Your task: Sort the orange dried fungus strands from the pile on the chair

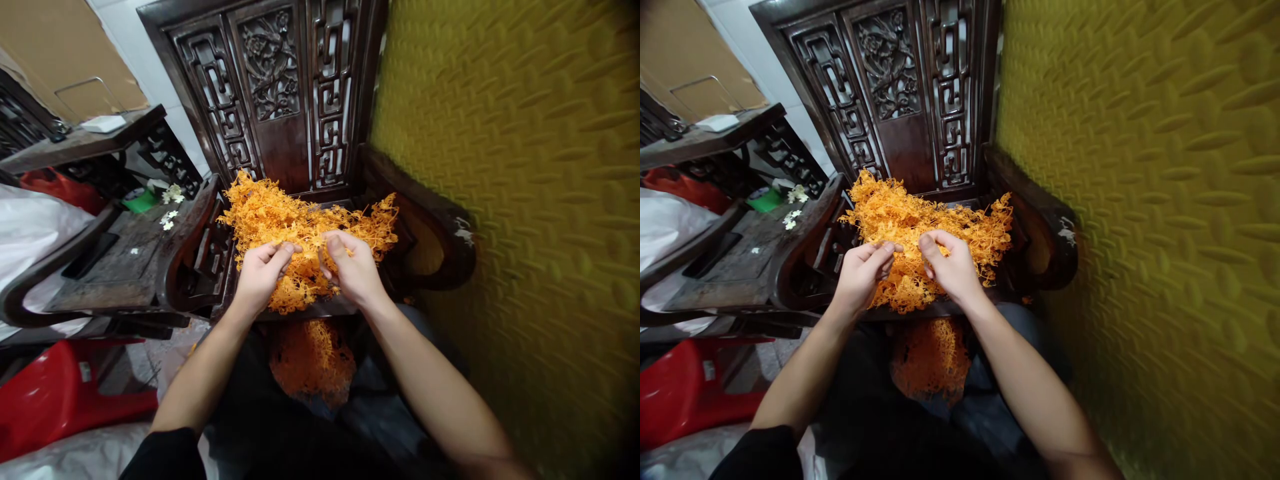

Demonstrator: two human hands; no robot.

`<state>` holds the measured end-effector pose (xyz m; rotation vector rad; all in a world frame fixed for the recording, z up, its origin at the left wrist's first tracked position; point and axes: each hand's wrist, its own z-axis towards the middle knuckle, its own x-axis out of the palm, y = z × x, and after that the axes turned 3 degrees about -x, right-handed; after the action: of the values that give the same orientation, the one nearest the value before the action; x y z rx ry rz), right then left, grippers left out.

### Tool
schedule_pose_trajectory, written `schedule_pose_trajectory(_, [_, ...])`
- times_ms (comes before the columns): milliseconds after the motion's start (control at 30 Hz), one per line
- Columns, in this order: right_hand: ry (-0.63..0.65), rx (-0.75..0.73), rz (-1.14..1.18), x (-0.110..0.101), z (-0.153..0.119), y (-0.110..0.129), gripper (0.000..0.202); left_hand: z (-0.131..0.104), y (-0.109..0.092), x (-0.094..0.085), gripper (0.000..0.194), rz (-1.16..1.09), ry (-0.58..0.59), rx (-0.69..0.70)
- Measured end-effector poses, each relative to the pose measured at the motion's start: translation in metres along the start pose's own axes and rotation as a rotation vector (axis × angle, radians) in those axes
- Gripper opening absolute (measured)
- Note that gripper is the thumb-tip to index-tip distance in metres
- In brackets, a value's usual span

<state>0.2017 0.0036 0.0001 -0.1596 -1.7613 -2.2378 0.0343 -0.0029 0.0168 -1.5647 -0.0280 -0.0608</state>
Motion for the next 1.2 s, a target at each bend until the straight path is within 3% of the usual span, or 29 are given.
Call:
schedule_pose_trajectory(100, [-0.053,-0.062,-0.115,-0.001,0.003,0.003,0.038,-0.003,-0.004,-0.001,0.03,-0.008,-0.055,0.054])
schedule_pose_trajectory(233, [-0.435,-0.122,0.094,-0.023,0.018,0.007,0.035,-0.005,-0.024,-0.011,0.023,-0.287,-0.187,0.212])
schedule_pose_trajectory(267, [-0.477,-0.107,0.126,-0.028,0.02,0.008,0.034,-0.004,-0.028,-0.012,0.023,-0.324,-0.209,0.232])
schedule_pose_trajectory(367, [-0.323,-0.009,0.141,-0.029,0.017,0.01,0.03,-0.002,-0.031,-0.01,0.025,-0.303,-0.152,0.171])
schedule_pose_trajectory(533, [-0.063,0.093,0.232,-0.005,0.001,0.01,0.027,-0.001,-0.018,0.003,0.029,-0.211,-0.055,0.103])
schedule_pose_trajectory(700, [0.151,0.252,0.198,0.001,-0.002,0.005,0.054,0.002,-0.006,-0.002,0.031,-0.073,-0.086,0.134])
schedule_pose_trajectory(800, [0.166,0.286,0.146,0.004,-0.004,0.004,0.058,0.001,-0.001,-0.004,0.033,0.087,-0.149,0.21])
schedule_pose_trajectory(933, [0.093,0.171,0.041,0.013,-0.006,0.005,0.037,-0.003,-0.001,-0.001,0.029,0.196,-0.176,0.277])
schedule_pose_trajectory(1033, [0.056,0.091,-0.029,0.014,-0.008,0.006,0.036,0.006,-0.009,-0.007,0.026,0.048,-0.238,0.263])
schedule_pose_trajectory(1167, [0.004,0.102,-0.071,0.002,-0.009,0.01,0.034,0.023,-0.025,-0.034,0.028,-0.212,-0.407,0.3])
schedule_pose_trajectory(1200, [-0.008,0.11,-0.053,-0.001,-0.008,0.012,0.034,0.024,-0.027,-0.04,0.029,-0.206,-0.398,0.295])
